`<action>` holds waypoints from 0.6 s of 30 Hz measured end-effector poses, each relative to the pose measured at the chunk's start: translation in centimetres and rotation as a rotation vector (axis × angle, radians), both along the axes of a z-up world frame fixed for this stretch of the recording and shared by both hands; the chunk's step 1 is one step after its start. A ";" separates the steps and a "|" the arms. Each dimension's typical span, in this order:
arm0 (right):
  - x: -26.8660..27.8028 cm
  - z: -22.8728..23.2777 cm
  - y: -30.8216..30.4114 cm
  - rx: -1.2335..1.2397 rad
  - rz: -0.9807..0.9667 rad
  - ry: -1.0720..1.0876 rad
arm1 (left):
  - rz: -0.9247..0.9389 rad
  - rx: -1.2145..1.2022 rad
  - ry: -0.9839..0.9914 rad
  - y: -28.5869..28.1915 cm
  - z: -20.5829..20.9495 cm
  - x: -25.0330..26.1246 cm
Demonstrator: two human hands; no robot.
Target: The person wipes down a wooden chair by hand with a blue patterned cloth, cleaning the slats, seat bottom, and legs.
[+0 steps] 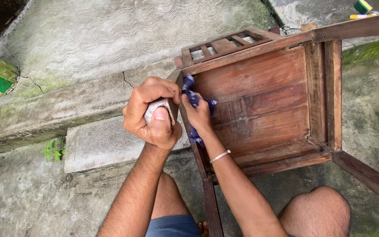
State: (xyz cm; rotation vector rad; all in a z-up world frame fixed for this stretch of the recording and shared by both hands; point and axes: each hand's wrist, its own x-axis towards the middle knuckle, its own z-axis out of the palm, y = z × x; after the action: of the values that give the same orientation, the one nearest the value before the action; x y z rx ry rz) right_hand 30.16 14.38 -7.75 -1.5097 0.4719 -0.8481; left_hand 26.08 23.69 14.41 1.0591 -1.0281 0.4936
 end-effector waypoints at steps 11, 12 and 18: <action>-3.2 2.5 0.6 0.142 -0.343 -0.179 | -0.009 -0.022 -0.024 -0.3 0.3 0.2; -2.6 2.3 0.1 0.438 -0.267 -0.168 | -0.014 -0.014 -0.023 -0.1 0.2 0.2; 0.0 1.5 0.7 0.278 0.107 -0.209 | -0.027 0.009 -0.008 0.2 0.1 0.0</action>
State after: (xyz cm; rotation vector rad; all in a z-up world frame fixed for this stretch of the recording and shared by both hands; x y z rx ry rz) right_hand 30.20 15.09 -6.26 -1.1670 0.3360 -0.8099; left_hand 26.10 23.85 14.54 1.0510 -1.0513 0.4717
